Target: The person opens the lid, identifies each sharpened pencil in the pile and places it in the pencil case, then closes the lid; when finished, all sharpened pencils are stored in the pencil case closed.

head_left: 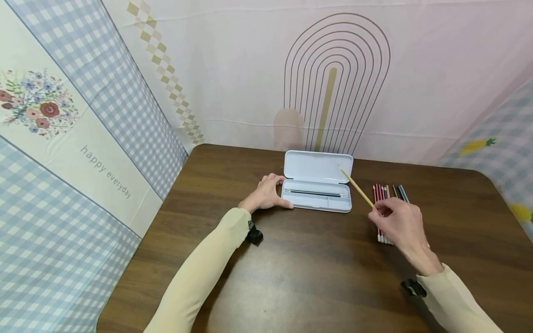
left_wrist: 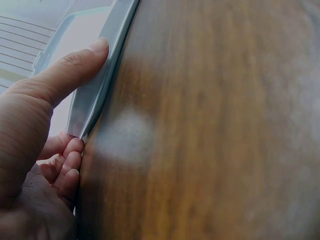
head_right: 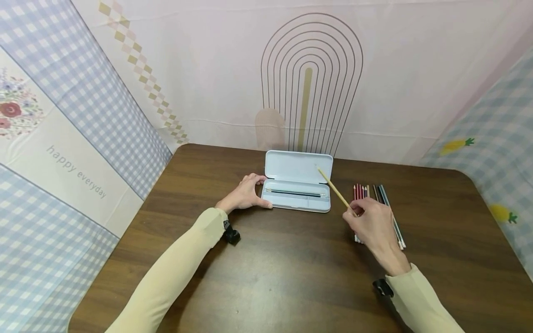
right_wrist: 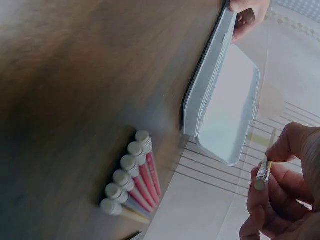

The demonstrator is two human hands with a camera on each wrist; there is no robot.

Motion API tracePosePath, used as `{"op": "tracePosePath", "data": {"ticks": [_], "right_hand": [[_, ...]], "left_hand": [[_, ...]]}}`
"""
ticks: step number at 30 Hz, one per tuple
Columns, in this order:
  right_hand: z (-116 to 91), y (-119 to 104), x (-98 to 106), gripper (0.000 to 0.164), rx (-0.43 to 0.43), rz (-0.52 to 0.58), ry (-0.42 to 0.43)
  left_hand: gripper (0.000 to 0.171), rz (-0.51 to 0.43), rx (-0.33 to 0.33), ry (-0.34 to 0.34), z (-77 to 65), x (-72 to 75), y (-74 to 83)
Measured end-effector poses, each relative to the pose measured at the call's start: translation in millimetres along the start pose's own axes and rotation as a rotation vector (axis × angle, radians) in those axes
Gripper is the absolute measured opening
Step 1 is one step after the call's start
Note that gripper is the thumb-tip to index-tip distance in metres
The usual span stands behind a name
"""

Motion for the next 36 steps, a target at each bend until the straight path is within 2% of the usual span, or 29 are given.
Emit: {"op": "tracePosePath", "data": {"ticks": [8,16,21,28,36], "right_hand": [[14,-12,-16,0.007,0.122,0.000,-0.012],[25,-18,-29,0.005,0.177,0.043,-0.091],[32,-20,-38,0.008,0.243,0.076,-0.114],[51,-22,-47,0.010,0.282,0.095,-0.221],[67,-21,-58,0.014,0.375,0.056,-0.304]], "left_hand": [[0.097,-0.008,-0.003,-0.004,0.3,-2.3,-1.9],[0.097,-0.009,-0.004,-0.008,-0.4,-2.8,-2.4],[0.097,-0.020,-0.002,-0.009,-1.8,-2.7,-4.6],[0.098,-0.035,-0.007,0.006,-1.3,0.3,-4.0],[0.098,-0.017,-0.004,0.003,0.9,-0.2,-1.2]]}}
Point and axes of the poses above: each hand's wrist, its own z-axis towards the middle knuckle, its own x-axis out of the back of the hand, y = z × x, the point moved 2 cm from there along z, towards the middle knuckle, and after that the axes turned 12 degrees about -z, right-handed, at the moved point
